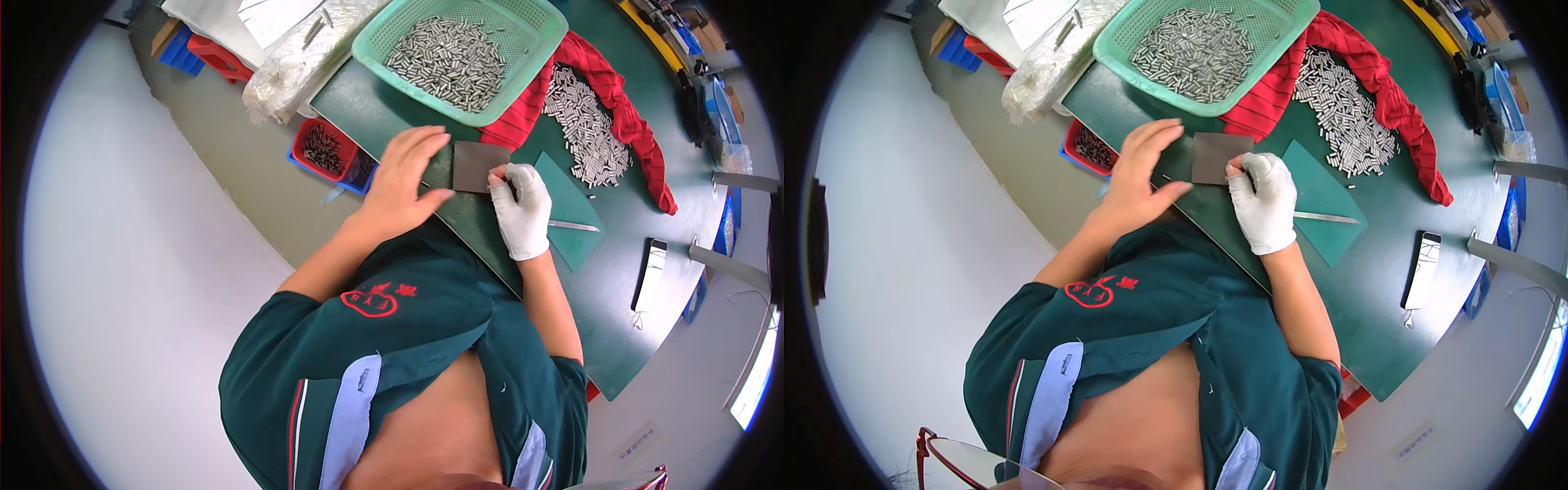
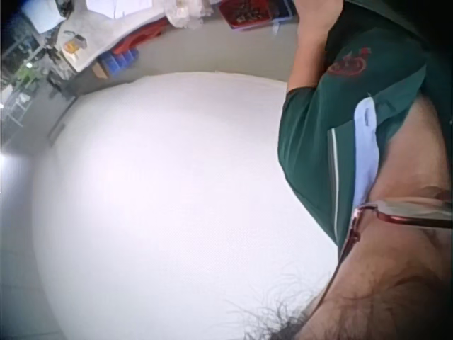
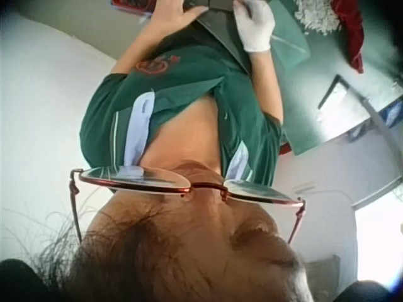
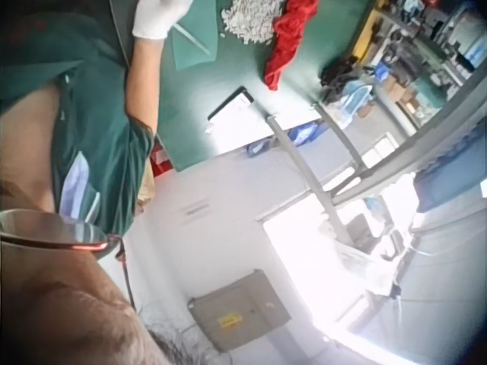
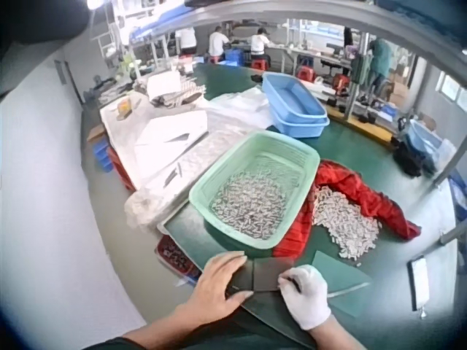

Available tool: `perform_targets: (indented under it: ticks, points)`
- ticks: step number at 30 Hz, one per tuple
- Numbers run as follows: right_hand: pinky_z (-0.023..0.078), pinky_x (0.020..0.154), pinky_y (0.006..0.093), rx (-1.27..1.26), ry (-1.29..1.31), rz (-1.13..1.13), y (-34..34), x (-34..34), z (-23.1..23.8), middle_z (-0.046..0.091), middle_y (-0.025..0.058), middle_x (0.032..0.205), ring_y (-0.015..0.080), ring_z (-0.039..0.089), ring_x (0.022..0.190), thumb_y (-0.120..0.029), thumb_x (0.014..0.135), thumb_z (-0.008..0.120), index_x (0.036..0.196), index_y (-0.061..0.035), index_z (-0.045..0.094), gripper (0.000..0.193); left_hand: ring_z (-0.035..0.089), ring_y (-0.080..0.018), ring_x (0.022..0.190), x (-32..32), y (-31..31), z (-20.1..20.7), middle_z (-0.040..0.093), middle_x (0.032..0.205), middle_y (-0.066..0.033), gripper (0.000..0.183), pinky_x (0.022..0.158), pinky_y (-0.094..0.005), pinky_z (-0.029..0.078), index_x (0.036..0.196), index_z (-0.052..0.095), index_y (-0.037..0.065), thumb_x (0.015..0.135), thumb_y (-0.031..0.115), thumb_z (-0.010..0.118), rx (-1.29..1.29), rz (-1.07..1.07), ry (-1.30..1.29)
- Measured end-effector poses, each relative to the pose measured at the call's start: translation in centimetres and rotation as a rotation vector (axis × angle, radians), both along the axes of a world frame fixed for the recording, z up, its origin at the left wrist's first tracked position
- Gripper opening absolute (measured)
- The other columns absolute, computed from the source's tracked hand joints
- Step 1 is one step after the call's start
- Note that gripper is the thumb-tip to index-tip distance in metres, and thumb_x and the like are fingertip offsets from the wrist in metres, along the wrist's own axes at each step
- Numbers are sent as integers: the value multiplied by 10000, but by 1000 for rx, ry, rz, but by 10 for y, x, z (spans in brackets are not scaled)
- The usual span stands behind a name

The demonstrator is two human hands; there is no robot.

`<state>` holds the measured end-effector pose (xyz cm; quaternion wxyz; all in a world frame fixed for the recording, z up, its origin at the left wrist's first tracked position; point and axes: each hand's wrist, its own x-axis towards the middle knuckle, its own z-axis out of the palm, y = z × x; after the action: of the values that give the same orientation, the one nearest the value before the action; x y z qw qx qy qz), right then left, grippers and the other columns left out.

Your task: The person inspects and counts small metal cylindrical parts by hand at a workstation.

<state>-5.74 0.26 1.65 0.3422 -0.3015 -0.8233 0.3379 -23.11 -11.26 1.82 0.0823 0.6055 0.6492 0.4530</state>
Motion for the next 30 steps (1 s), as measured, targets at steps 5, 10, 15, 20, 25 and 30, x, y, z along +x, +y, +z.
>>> perform_targets:
  ticks: [5,10,15,20,25,30]
  points:
    - [473,676,368,-32,-8,6,3,-1,2,603,94,765,290,581,734,-21,764,692,835,-47,586,130,533,-298,975,-14,-12,-12,580,1046,-97,364,856,-393,435,1008,635,55,667,64,761,-73,84,83]
    - [472,684,383,-14,-12,23,4,-2,3,603,91,763,300,580,746,-32,752,687,831,-56,589,128,522,-301,924,-18,-14,-9,563,984,-96,279,810,-393,428,930,606,45,682,44,735,-137,-42,137]
    - [470,679,396,41,8,41,5,-1,2,599,93,769,306,578,748,-32,747,688,826,-69,586,134,522,-316,885,-13,-8,3,558,913,-113,157,791,-394,424,836,562,31,731,1,675,-144,-77,224]
    - [465,657,413,108,-13,50,4,-3,2,593,100,761,314,570,731,-46,732,698,818,-70,592,139,539,-328,843,-42,24,43,578,923,-128,154,747,-409,449,849,567,37,735,-7,660,140,126,323]
    - [462,683,413,202,35,57,4,5,4,598,89,772,306,574,755,-40,720,702,821,-76,585,159,564,-323,882,-49,60,74,608,962,-127,209,761,-396,459,930,614,36,734,0,679,350,251,397]
    - [459,704,411,241,84,-65,9,11,8,611,83,797,297,581,772,-45,734,705,843,-72,577,170,568,-335,993,0,30,31,603,1082,-139,473,853,-425,452,1082,595,37,682,206,782,30,-156,235]
